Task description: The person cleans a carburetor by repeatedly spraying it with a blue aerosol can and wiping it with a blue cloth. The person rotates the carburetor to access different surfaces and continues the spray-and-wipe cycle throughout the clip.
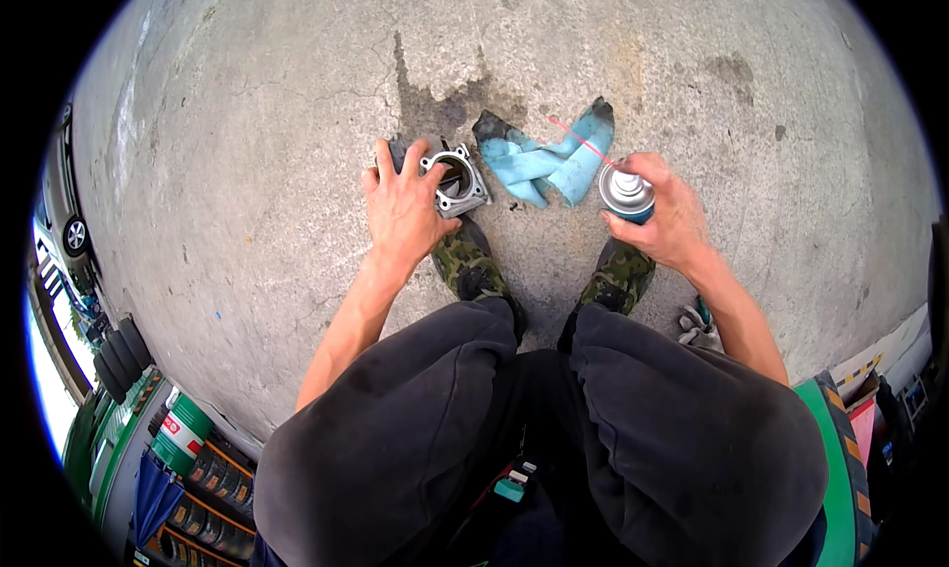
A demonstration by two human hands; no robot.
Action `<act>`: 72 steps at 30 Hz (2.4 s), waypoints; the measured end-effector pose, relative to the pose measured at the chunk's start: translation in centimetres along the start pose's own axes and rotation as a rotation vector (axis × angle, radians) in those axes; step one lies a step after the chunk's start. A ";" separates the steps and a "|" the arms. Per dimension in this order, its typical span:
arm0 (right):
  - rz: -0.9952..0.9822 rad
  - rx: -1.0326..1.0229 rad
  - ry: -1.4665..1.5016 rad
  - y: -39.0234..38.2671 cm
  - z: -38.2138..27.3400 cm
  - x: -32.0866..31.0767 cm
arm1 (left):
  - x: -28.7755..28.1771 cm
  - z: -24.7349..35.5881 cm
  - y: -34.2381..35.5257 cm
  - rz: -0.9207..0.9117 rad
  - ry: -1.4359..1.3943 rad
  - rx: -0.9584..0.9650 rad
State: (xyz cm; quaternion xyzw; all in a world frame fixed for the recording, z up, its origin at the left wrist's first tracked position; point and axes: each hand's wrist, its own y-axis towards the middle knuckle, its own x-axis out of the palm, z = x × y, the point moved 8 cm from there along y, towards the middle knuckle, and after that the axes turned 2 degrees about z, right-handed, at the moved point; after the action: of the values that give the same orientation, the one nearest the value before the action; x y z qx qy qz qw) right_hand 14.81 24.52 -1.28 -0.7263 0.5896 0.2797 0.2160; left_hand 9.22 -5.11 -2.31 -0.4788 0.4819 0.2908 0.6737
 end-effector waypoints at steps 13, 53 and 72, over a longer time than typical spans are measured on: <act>0.665 0.213 -0.364 -8.8 3.2 -11.6 | -0.3 0.7 1.1 -0.066 0.068 -0.030; -0.224 0.055 0.424 6.1 -5.2 18.0 | 1.1 2.3 -0.4 -0.068 0.174 -0.013; -0.961 -0.309 -0.222 8.0 -6.5 21.6 | 1.1 2.5 -0.6 -0.042 0.170 0.007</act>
State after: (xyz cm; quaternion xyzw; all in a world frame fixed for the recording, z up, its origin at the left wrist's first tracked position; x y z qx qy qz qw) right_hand 11.16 2.77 -10.59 -0.9045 0.1146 0.3082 0.2715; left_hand 11.09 -3.12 -2.95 -0.5094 0.5283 0.2330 0.6380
